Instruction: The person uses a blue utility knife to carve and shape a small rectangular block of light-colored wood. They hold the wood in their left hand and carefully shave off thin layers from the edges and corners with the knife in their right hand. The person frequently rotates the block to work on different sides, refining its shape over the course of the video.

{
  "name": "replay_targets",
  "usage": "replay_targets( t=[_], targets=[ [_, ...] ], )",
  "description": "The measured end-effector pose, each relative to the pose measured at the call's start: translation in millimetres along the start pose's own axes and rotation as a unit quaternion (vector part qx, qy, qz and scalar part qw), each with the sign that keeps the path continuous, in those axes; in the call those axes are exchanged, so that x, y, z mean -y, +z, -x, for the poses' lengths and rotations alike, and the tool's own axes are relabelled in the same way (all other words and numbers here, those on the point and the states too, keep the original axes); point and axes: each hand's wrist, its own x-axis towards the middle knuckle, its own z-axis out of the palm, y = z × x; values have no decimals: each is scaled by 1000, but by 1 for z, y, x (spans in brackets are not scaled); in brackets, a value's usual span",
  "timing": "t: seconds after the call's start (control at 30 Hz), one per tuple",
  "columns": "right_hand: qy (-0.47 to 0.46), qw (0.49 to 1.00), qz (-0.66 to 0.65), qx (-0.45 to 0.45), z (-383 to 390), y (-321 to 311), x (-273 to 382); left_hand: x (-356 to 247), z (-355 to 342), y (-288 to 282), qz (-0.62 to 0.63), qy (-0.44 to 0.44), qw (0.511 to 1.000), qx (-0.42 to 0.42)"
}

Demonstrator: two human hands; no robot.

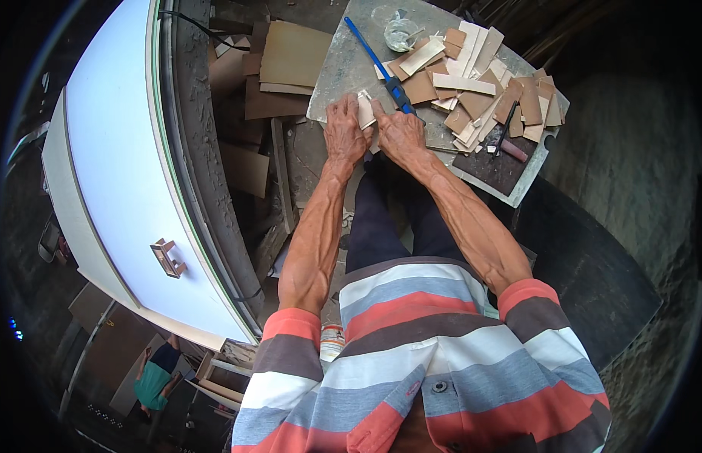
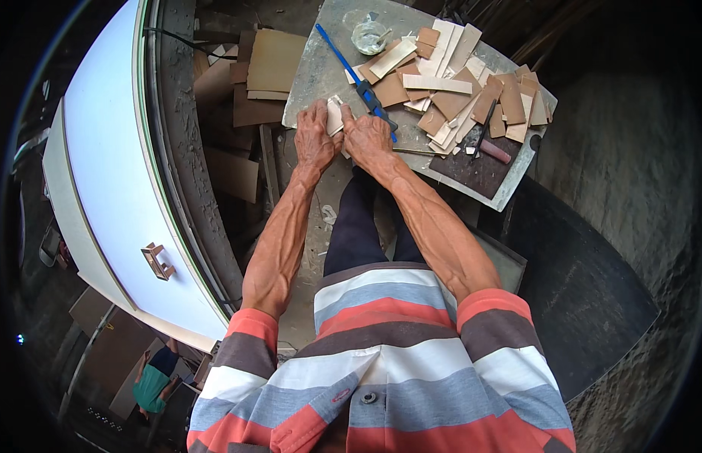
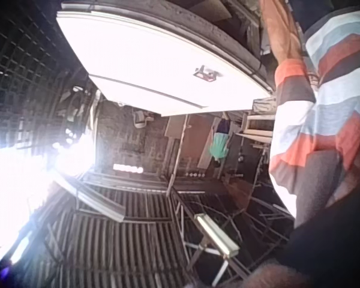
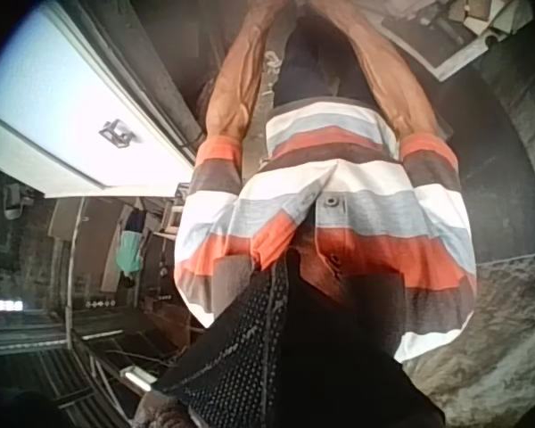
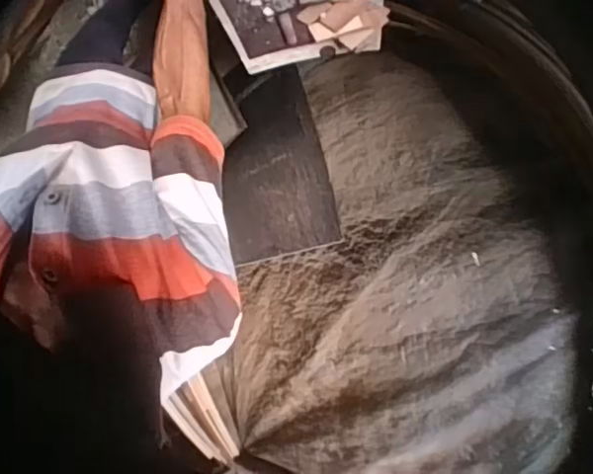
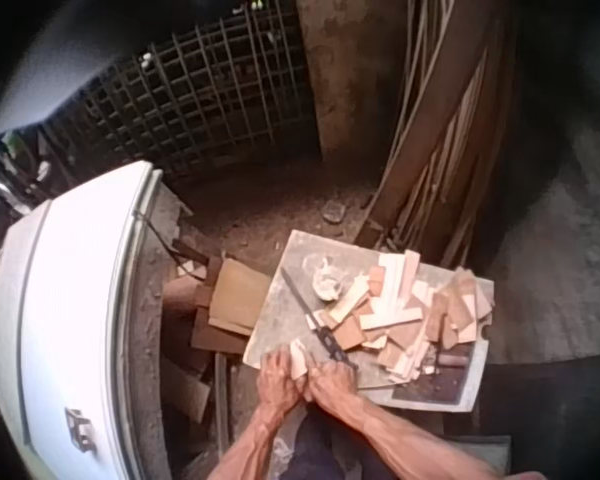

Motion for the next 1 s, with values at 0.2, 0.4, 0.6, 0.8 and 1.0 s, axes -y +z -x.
replay_targets(
  t=[0.2,0.4,0.6,0.8,1.0],
  targets=[
    [8,1000,-6,-5,6,0,-6,-4,0,-4,3,-18,1000,22],
    [11,997,-38,-64,12,-6,-6,-2,2,-3,8,-4,1000,5],
    [13,996,-38,-78,10,3,-11,-6,-2,-6,2,-17,1000,20],
    [1,994,-34,-102,9,24,-17,-8,-2,-8,1,-21,999,26],
    [-11,996,-29,-85,9,29,-18,-4,-1,-5,1,5,1000,10]
  ],
)
